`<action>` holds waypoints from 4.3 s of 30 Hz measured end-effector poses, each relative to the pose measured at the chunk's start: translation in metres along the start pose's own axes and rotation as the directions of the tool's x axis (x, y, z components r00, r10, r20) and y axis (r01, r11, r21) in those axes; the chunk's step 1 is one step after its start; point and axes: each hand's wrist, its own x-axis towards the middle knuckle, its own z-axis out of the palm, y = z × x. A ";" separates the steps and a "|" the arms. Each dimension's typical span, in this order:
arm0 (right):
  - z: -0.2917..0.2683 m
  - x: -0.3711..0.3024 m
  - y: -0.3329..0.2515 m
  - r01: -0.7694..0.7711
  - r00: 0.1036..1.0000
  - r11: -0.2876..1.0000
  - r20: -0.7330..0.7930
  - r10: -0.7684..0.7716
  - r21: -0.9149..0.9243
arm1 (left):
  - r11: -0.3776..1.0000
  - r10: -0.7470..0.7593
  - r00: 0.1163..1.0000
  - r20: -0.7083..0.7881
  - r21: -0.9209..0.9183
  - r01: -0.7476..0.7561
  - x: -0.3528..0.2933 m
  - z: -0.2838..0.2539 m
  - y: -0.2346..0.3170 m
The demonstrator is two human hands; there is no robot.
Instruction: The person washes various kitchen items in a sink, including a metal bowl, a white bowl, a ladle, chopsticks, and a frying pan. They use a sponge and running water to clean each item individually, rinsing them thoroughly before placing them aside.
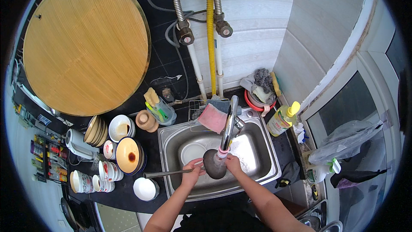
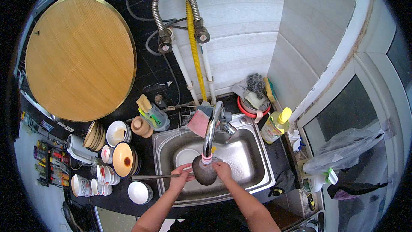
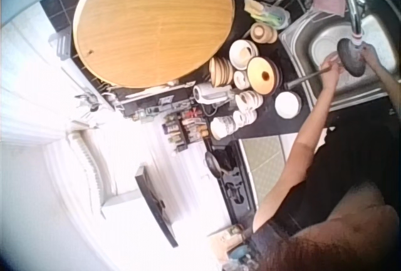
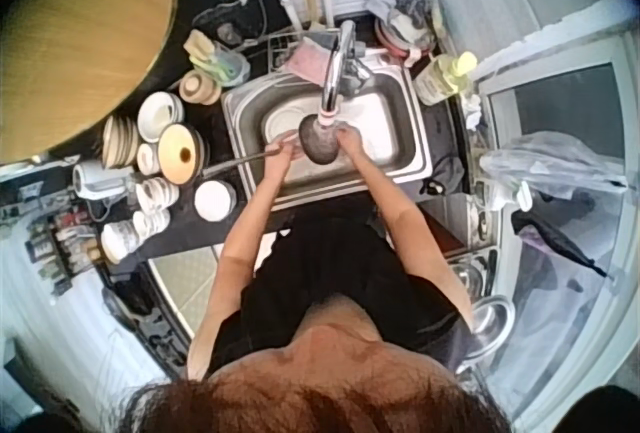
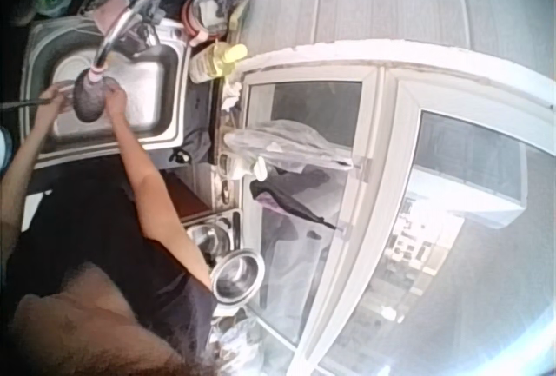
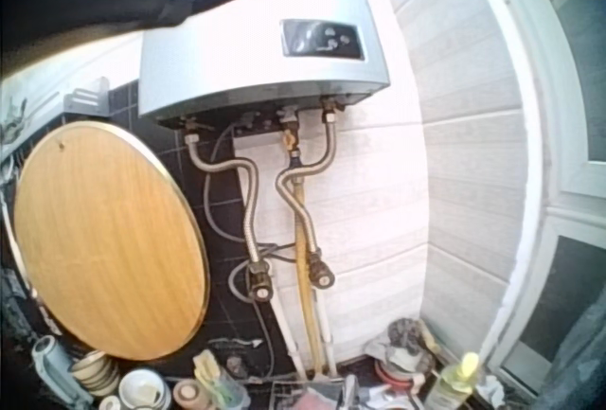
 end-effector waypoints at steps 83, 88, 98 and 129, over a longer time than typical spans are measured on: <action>-0.014 -0.003 -0.058 0.243 0.969 0.789 0.180 -0.169 -0.564 | 0.944 -0.213 0.966 0.147 -0.225 0.243 -0.016 0.010 -0.021; -0.018 -0.015 -0.092 0.302 0.945 0.742 0.292 -0.149 -0.599 | 0.929 -0.266 0.956 0.126 -0.232 0.289 -0.014 0.014 -0.013; -0.012 -0.017 -0.093 0.398 0.907 0.665 0.381 -0.180 -0.632 | 0.913 -0.343 0.936 0.081 -0.204 0.352 -0.005 0.002 -0.010; -0.060 -0.079 -0.051 -0.188 0.981 0.736 0.154 0.114 0.650 | 0.850 -0.251 0.955 0.160 -0.435 0.297 0.049 0.039 -0.040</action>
